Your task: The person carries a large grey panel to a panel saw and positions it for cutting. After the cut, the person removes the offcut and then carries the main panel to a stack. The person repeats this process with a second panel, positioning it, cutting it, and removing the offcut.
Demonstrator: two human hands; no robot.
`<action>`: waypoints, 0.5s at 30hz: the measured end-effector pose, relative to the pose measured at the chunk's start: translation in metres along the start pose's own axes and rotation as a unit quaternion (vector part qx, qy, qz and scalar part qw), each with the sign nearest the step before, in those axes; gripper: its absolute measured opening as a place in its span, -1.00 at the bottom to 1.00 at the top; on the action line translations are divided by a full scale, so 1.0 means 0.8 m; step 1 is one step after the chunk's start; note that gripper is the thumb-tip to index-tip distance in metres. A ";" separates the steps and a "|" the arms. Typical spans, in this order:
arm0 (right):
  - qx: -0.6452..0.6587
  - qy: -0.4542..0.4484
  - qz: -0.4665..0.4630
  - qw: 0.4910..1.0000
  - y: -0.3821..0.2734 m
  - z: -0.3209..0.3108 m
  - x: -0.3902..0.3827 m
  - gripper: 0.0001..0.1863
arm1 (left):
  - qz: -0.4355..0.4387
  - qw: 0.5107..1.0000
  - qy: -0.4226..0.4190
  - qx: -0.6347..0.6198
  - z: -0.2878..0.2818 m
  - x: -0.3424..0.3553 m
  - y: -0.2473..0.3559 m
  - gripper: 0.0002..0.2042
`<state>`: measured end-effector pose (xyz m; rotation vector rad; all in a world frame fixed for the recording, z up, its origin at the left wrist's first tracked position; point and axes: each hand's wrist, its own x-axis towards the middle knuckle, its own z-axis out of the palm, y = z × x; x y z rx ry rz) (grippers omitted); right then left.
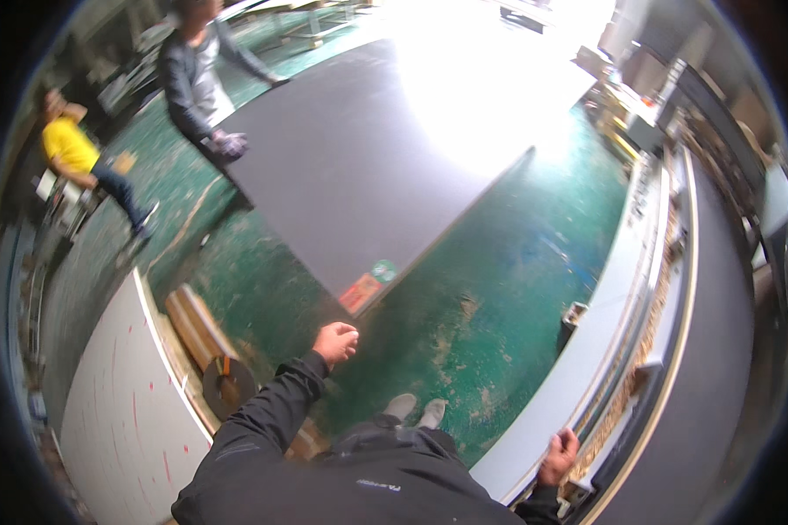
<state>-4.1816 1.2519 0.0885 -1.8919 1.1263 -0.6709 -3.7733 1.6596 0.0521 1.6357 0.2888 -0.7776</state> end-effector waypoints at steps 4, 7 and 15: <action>0.188 -0.295 0.100 0.932 -0.024 0.197 0.077 -0.62 | 0.009 0.989 0.092 -0.118 -0.066 -0.030 -0.046 -0.85; 0.175 -0.382 0.250 0.872 -0.056 0.320 0.101 -0.55 | -0.002 0.964 0.174 -0.200 -0.094 -0.069 -0.064 -0.81; 0.160 -0.478 0.364 0.783 -0.115 0.554 0.112 -0.05 | 0.027 0.913 0.280 -0.294 -0.191 -0.121 -0.116 -0.84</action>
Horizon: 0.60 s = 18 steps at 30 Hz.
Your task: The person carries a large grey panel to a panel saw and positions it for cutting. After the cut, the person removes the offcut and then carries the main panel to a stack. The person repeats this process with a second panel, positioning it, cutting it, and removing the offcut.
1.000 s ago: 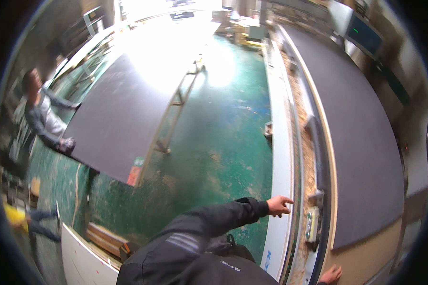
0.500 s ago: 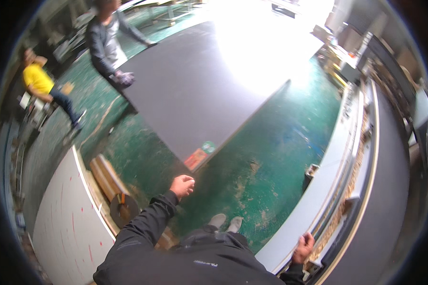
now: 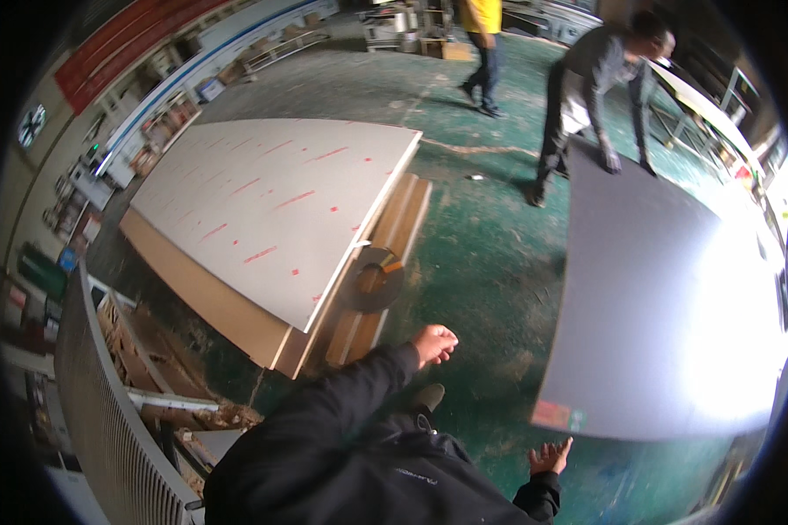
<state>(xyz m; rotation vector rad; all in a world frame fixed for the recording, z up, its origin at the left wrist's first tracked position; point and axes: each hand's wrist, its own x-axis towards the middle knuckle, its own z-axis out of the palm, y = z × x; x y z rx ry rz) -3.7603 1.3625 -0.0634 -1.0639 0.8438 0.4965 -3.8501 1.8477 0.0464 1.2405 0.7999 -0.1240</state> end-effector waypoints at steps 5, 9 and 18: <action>0.000 0.042 -0.013 0.999 -0.008 0.047 0.033 -0.35 | 0.008 1.000 0.020 -0.020 -0.044 0.049 0.001 -0.84; 0.009 0.119 -0.016 0.993 0.002 0.060 0.000 -0.46 | 0.004 0.999 -0.052 -0.017 -0.039 0.100 0.022 -0.85; 0.062 0.259 -0.089 0.960 0.025 0.076 -0.014 -0.52 | 0.014 0.983 -0.178 0.047 0.077 0.238 0.038 -0.88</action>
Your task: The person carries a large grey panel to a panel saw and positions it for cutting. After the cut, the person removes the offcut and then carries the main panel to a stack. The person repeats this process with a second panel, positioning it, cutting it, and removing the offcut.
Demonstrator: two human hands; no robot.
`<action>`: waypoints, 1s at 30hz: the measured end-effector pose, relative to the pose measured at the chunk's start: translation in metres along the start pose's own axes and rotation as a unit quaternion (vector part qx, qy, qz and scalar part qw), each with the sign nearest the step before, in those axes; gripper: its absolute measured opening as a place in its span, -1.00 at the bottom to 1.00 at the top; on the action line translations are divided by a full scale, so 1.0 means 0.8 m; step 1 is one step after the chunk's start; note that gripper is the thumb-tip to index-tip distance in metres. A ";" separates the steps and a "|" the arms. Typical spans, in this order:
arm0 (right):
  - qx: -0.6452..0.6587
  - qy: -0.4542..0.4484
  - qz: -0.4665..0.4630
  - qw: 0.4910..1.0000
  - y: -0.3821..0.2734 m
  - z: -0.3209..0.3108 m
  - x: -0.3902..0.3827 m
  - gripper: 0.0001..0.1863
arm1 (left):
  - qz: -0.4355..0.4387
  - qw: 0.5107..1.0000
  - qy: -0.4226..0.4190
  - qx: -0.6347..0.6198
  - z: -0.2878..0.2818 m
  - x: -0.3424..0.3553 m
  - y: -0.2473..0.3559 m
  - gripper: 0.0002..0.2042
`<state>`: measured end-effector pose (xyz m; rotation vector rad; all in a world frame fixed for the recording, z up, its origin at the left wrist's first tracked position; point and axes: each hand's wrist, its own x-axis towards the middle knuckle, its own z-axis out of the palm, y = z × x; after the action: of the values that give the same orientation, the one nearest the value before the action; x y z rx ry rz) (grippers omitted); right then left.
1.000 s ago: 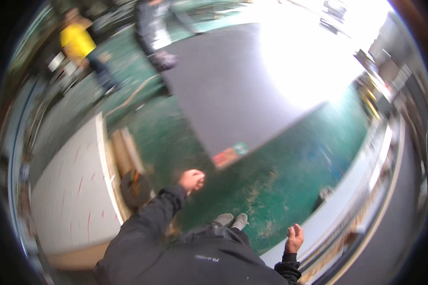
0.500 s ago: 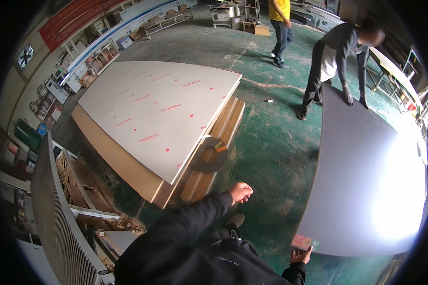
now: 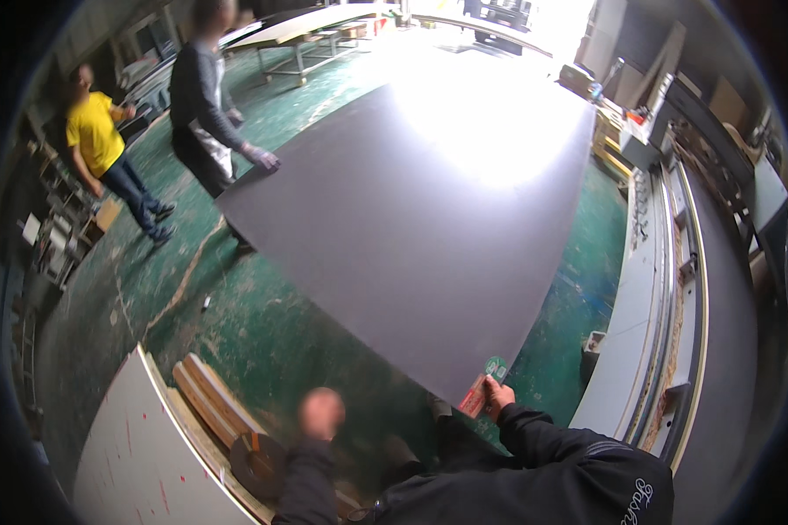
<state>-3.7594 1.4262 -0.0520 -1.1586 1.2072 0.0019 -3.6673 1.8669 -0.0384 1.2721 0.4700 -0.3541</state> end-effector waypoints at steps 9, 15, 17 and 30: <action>-0.079 -0.017 -0.007 0.997 0.003 -0.006 0.002 -0.49 | -0.073 0.992 0.107 -0.014 0.158 0.130 0.035 -0.73; -0.070 -0.047 -0.008 0.996 0.015 -0.012 0.012 -0.43 | -0.070 0.987 0.139 -0.026 0.207 0.175 0.028 -0.64; -0.017 -0.078 -0.012 0.997 0.016 -0.015 0.012 -0.46 | -0.100 0.984 0.149 -0.001 0.208 0.181 0.021 -0.63; -0.069 -0.047 0.004 0.996 -0.006 -0.036 -0.003 -0.49 | -0.102 0.989 0.108 0.026 0.208 0.166 0.005 -0.52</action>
<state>-3.7784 1.4057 -0.0443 -1.2611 1.1417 0.1466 -3.5289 1.7076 -0.0676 1.3232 0.7839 -0.4050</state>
